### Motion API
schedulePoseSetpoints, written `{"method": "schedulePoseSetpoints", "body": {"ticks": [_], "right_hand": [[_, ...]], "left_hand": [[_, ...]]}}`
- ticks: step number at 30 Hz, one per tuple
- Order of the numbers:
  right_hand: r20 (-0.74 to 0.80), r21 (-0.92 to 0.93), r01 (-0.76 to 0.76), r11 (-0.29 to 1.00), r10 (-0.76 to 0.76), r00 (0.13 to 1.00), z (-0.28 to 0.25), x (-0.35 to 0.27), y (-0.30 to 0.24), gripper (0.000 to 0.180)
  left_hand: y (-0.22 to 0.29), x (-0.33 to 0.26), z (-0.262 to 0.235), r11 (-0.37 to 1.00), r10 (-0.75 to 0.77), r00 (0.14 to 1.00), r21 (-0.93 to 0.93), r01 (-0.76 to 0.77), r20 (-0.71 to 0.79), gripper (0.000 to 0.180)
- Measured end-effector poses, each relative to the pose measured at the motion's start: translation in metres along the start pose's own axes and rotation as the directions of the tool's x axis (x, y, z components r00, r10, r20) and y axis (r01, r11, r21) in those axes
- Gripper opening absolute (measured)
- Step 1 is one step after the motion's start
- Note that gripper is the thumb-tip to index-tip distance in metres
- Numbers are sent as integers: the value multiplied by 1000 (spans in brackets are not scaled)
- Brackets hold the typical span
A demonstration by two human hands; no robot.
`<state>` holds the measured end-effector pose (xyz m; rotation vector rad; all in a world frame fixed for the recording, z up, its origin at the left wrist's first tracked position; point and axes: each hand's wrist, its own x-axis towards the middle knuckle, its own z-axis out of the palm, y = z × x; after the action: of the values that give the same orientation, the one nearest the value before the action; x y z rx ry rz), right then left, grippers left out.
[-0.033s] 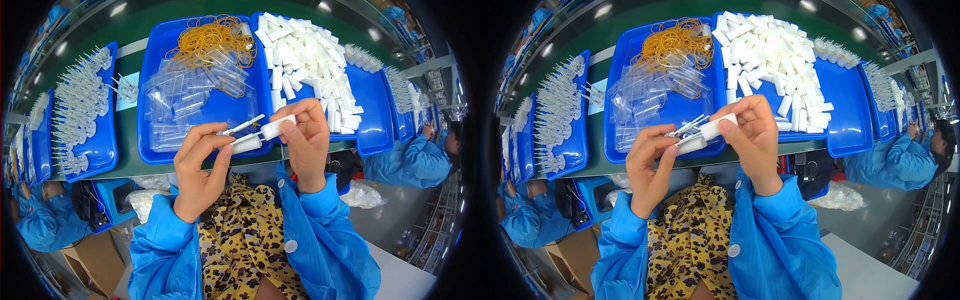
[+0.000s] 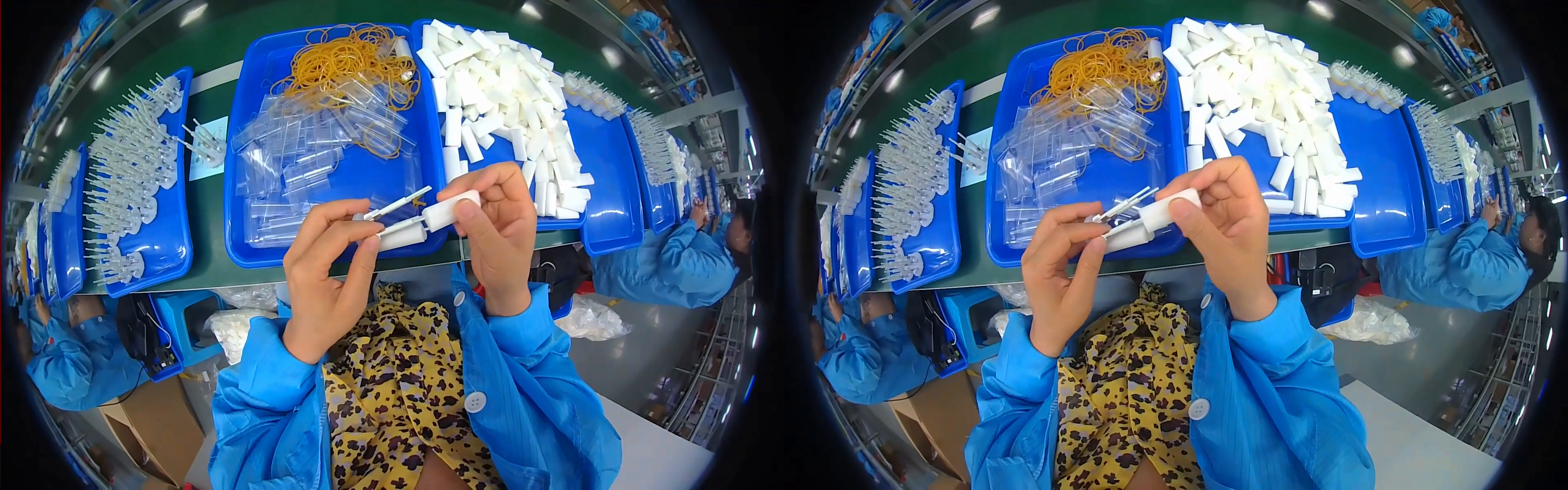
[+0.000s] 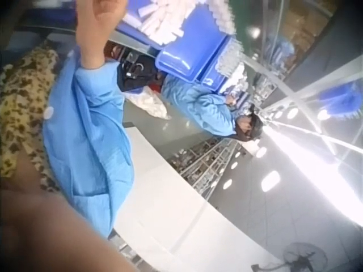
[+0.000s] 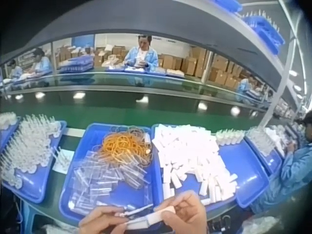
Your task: The person assembles filter units by fitting white foam cylinders onto plastic prongs, sliding clear plastic covers over the cylinders, securing the assembled unit with a rubber band, and placing it onto a tray.
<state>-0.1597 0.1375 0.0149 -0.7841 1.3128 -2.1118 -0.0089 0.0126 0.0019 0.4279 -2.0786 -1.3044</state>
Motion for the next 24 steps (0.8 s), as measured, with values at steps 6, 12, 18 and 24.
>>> {"method": "schedulePoseSetpoints", "body": {"ticks": [6, 12, 18, 24], "right_hand": [[56, -219, 117, 969, -107, 993, 4, -6, 12, 17], [55, -367, 181, 912, -173, 983, 2, -9, 15, 15], [177, -483, 261, 836, -199, 964, 0, -6, 1, 20], [-57, -866, 136, 481, -364, 930, -62, 39, -13, 22]], "left_hand": [[5, 2, 4, 1000, -5, 997, 21, 7, -81, 12], [-1, 2, 8, 999, 5, 995, -34, -9, -103, 18], [3, 5, 6, 977, -71, 994, -204, 52, -87, 37], [-3, 2, -2, 996, -39, 999, -73, 41, 27, 38]]}}
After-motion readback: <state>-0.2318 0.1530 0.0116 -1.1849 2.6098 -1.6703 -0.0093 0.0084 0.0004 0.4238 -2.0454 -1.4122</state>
